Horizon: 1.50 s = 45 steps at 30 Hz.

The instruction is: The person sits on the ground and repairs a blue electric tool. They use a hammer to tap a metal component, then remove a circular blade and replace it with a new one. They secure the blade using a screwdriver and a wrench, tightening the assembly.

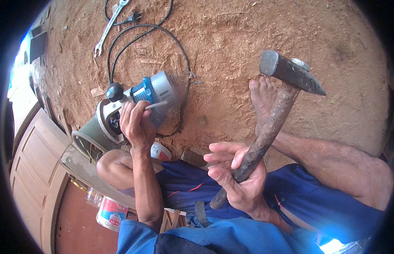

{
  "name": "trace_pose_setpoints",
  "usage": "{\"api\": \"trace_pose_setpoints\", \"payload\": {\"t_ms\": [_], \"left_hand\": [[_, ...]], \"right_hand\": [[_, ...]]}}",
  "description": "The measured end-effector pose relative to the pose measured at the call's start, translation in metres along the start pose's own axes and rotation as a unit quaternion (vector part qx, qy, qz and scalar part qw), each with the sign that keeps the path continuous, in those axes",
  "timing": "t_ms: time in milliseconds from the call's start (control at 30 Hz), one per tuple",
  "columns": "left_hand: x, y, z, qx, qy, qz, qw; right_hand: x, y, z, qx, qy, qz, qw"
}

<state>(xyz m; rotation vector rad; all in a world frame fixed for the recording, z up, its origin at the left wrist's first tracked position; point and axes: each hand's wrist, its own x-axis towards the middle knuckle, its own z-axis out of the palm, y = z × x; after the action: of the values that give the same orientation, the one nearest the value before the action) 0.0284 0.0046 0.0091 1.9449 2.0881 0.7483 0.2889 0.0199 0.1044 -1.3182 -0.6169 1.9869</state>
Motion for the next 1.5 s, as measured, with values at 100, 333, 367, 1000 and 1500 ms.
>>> {"api": "trace_pose_setpoints", "payload": {"t_ms": [100,333,367,1000,1500], "left_hand": [[-0.001,-0.001,-0.001,-0.006,0.003,0.013,1.0],[-0.005,-0.005,-0.006,-0.019,-0.005,0.025,0.999],[-0.005,-0.006,-0.007,-0.019,-0.003,0.027,0.999],[-0.005,-0.008,-0.006,-0.027,0.017,0.029,0.999],[-0.009,-0.022,0.015,0.032,0.064,0.062,0.996]], "right_hand": [[0.002,-0.001,0.0,0.002,-0.002,0.006,1.0],[0.001,0.003,0.004,-0.023,0.016,0.015,0.999],[0.0,0.004,0.004,-0.021,0.015,0.016,1.0],[0.002,0.004,0.006,-0.024,-0.003,0.022,0.999],[-0.004,-0.004,0.006,-0.132,-0.106,0.132,0.977]]}}
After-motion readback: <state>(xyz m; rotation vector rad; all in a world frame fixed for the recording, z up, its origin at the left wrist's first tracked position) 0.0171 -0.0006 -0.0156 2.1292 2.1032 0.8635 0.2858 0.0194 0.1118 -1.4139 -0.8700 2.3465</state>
